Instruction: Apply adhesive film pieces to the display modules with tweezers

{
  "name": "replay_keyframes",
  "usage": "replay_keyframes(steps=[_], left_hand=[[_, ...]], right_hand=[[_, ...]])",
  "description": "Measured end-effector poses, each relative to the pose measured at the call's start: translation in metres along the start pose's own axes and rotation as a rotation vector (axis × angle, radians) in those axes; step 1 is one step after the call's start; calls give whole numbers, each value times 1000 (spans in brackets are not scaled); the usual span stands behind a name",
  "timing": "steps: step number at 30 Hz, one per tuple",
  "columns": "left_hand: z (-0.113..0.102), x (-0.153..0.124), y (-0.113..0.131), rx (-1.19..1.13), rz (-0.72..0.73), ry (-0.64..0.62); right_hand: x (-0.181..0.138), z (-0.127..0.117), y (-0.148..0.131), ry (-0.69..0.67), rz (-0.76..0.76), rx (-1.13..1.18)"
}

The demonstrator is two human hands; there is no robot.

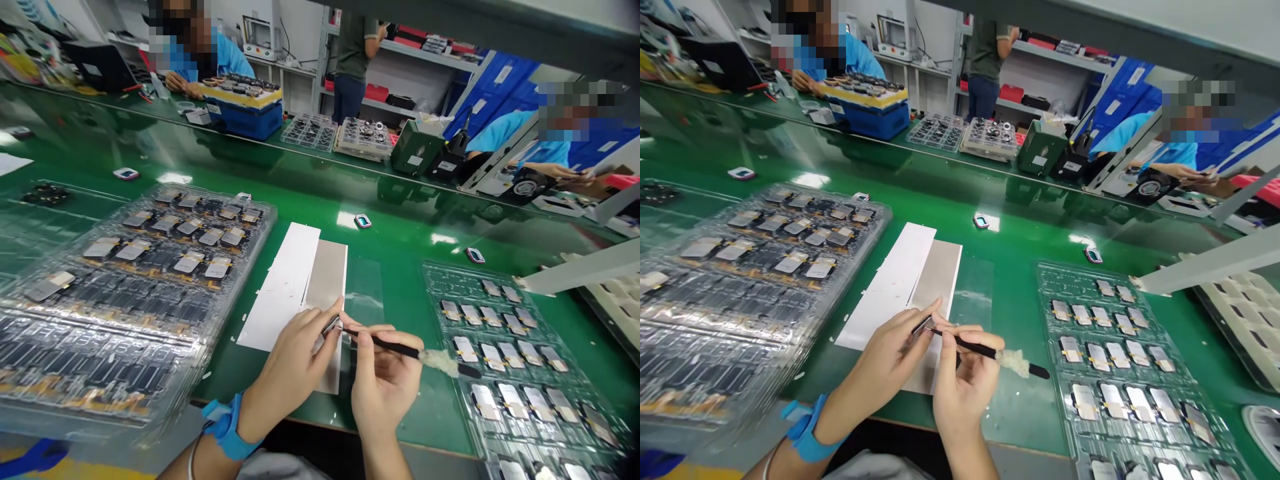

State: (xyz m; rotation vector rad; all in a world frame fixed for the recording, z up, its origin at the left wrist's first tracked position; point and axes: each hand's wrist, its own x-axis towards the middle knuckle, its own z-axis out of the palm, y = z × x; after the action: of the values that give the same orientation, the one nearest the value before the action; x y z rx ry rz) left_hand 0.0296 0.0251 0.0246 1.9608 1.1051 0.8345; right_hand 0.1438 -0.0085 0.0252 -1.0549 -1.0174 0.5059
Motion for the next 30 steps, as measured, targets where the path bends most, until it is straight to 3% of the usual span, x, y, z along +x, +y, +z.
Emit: replay_keyframes(steps=[30], left_hand=[[2, -10, -6, -115, 26, -47]], right_hand=[[-8, 0, 10, 22, -93, 13]])
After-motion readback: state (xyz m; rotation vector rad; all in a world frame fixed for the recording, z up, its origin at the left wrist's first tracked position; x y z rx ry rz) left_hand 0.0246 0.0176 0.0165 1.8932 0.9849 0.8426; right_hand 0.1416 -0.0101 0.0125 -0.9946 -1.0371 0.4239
